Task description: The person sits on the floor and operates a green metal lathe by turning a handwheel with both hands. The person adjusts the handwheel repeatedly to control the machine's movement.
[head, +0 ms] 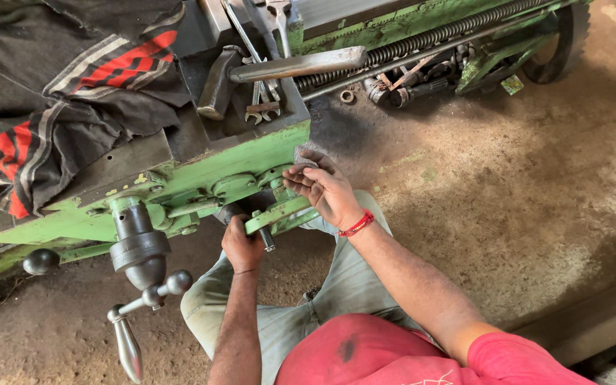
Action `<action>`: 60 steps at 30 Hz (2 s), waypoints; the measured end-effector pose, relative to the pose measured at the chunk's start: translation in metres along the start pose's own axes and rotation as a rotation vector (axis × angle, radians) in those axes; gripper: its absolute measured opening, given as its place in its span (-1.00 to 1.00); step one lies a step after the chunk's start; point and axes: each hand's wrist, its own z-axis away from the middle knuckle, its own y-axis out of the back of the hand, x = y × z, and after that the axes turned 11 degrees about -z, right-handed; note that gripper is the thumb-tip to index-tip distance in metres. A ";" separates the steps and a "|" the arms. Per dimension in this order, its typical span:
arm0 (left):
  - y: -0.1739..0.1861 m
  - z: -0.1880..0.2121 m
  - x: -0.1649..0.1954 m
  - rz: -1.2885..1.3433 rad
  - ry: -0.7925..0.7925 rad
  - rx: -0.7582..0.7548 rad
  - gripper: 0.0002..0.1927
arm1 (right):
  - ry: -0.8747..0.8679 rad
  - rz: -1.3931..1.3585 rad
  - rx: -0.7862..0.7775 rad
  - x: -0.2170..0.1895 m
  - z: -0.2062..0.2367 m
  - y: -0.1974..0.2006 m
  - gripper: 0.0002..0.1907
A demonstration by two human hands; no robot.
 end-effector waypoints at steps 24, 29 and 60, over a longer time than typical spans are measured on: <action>-0.006 0.002 -0.005 -0.006 0.011 -0.007 -0.69 | -0.069 0.029 0.075 -0.007 0.000 -0.023 -0.44; -0.007 0.002 -0.005 -0.002 0.013 -0.005 -0.69 | -0.068 0.045 0.074 -0.007 0.000 -0.024 -0.43; -0.008 0.005 -0.009 0.041 0.022 -0.029 -0.67 | -0.078 0.043 0.038 -0.003 0.000 -0.022 -0.40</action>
